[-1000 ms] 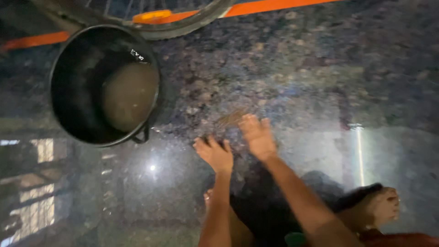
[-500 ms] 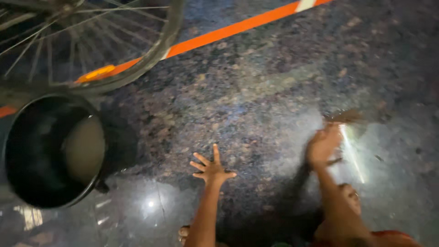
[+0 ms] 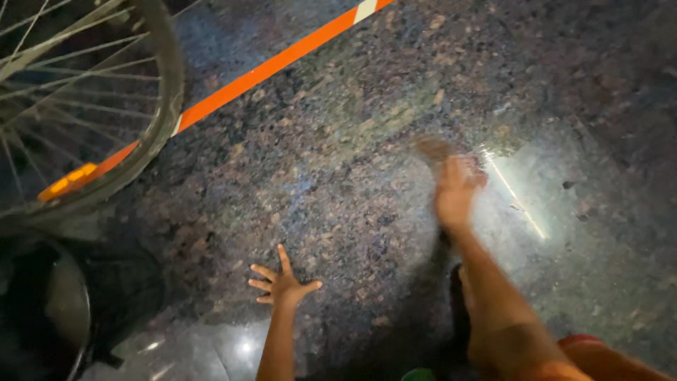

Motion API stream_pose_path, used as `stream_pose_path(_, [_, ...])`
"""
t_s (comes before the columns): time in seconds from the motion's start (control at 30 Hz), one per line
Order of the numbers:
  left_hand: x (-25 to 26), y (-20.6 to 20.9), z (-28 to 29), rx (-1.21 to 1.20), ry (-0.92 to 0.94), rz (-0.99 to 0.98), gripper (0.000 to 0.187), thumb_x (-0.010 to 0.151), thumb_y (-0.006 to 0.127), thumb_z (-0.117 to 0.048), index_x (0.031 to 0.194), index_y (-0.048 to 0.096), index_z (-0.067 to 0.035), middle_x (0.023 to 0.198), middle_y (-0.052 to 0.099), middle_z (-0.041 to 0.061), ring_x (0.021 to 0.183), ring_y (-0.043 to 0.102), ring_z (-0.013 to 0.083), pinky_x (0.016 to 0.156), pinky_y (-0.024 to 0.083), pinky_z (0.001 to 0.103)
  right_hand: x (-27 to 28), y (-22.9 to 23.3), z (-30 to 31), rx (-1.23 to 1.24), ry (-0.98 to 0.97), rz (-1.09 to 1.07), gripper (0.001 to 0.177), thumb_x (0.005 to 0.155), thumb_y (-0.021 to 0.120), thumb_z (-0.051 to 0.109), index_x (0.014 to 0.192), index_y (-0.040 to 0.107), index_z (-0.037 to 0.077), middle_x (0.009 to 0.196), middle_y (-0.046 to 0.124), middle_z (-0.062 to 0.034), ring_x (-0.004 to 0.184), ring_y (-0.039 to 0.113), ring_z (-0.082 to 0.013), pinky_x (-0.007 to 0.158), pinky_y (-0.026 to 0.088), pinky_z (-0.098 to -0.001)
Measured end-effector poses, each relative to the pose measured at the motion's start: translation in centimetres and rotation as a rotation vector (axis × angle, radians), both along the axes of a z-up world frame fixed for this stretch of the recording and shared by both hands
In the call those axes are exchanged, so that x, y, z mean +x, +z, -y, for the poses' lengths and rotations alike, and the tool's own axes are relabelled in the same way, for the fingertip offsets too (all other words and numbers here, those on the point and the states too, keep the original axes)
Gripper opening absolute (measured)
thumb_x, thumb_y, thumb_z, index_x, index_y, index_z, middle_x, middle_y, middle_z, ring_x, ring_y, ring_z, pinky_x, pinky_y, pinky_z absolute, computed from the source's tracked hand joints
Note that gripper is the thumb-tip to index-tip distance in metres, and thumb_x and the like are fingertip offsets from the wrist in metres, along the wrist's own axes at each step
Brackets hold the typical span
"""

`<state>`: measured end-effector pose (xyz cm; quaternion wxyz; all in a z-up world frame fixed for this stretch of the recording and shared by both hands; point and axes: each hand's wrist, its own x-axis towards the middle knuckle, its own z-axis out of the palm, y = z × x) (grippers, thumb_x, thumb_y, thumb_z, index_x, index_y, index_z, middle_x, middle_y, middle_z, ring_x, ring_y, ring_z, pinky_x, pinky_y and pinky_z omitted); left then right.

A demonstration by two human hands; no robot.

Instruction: The person wipes the floor with a cloth, periodically rinsing and wringing the cloth in a bucket of water.

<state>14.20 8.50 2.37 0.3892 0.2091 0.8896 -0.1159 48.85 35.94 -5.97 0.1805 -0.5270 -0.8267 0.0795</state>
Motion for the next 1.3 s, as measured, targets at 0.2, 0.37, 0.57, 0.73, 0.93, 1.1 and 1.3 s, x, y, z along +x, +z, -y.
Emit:
stream_pose_path(0.2, [-0.1,0.8,-0.6,-0.045,-0.003,-0.01,0.159,0.054,0.099,-0.059,0.154,-0.024,-0.052,0.158,-0.041,0.033,0.145,-0.027,0.0631,0.109,0.015,0.084,21.5,-0.1,-3.8,-0.217,-1.1,-0.139,0.059,0.108,0.039,0.031,0.159,0.037,0.003,0.173,0.024,-0.0161,0.163,0.013,-0.0323,0.126,-0.006,-0.0613])
stream_pose_path(0.37, [0.1,1.4,-0.9,-0.053,0.01,-0.001,0.158,0.055,0.1,-0.058,0.153,-0.024,-0.052,0.157,-0.042,0.033,0.145,-0.029,0.0635,0.108,0.015,0.084,21.5,-1.5,-8.1,-0.108,-1.232,-0.075,0.073,0.117,0.046,0.045,0.165,0.026,-0.006,0.17,0.01,-0.0334,0.158,0.007,-0.049,0.126,0.006,-0.0637])
stream_pose_path(0.57, [0.0,1.8,-2.2,-0.147,0.003,0.008,0.159,0.058,0.099,-0.056,0.153,-0.029,-0.05,0.157,-0.042,0.034,0.145,-0.028,0.0645,0.109,0.016,0.083,3.6,-3.9,-14.8,0.128,-0.394,-0.157,0.061,0.108,0.05,0.027,0.157,0.037,-0.007,0.164,0.028,-0.0313,0.155,0.021,-0.0467,0.128,0.013,-0.0566])
stream_pose_path(0.73, [-0.2,-0.5,-3.3,-0.236,0.049,-0.011,0.169,0.057,0.102,-0.045,0.155,-0.036,-0.042,0.158,-0.035,0.043,0.148,-0.022,0.06,0.121,0.013,0.069,-22.3,-0.3,-1.9,-0.116,0.285,-0.151,0.062,0.091,0.056,0.024,0.142,0.048,-0.012,0.151,0.043,-0.0311,0.144,0.035,-0.0463,0.12,0.022,-0.0556])
stream_pose_path(0.93, [1.0,-6.4,-6.1,0.328,0.169,-0.254,0.113,0.085,0.082,-0.033,0.16,0.005,-0.001,0.163,-0.018,0.038,0.151,-0.023,0.0539,0.114,-0.001,0.074,-33.3,1.7,7.7,0.003,1.213,-0.199,0.057,0.095,0.055,0.031,0.148,0.052,0.011,0.163,0.039,-0.0096,0.152,0.033,-0.0255,0.125,0.021,-0.0551])
stream_pose_path(1.1, [-2.7,-4.3,-11.9,0.536,-0.04,-0.328,0.079,0.087,0.073,-0.04,0.151,0.039,-0.008,0.164,-0.002,0.035,0.153,-0.008,0.0533,0.118,0.003,0.072,-25.5,-0.9,-9.2,-0.057,0.466,-0.037,0.064,0.085,0.058,0.025,0.147,0.051,0.012,0.153,0.049,-0.0121,0.141,0.042,-0.033,0.114,0.023,-0.0593])
stream_pose_path(1.3, [-12.0,-4.5,-22.0,0.686,-0.134,-0.454,0.073,0.095,0.064,-0.046,0.151,0.04,-0.006,0.165,0.011,0.033,0.154,0.002,0.0506,0.118,0.002,0.072,-3.4,-4.2,-27.2,0.09,-0.386,0.0,0.048,0.108,0.043,0.021,0.154,0.049,0.009,0.161,0.047,-0.0124,0.148,0.043,-0.034,0.125,0.027,-0.0526])
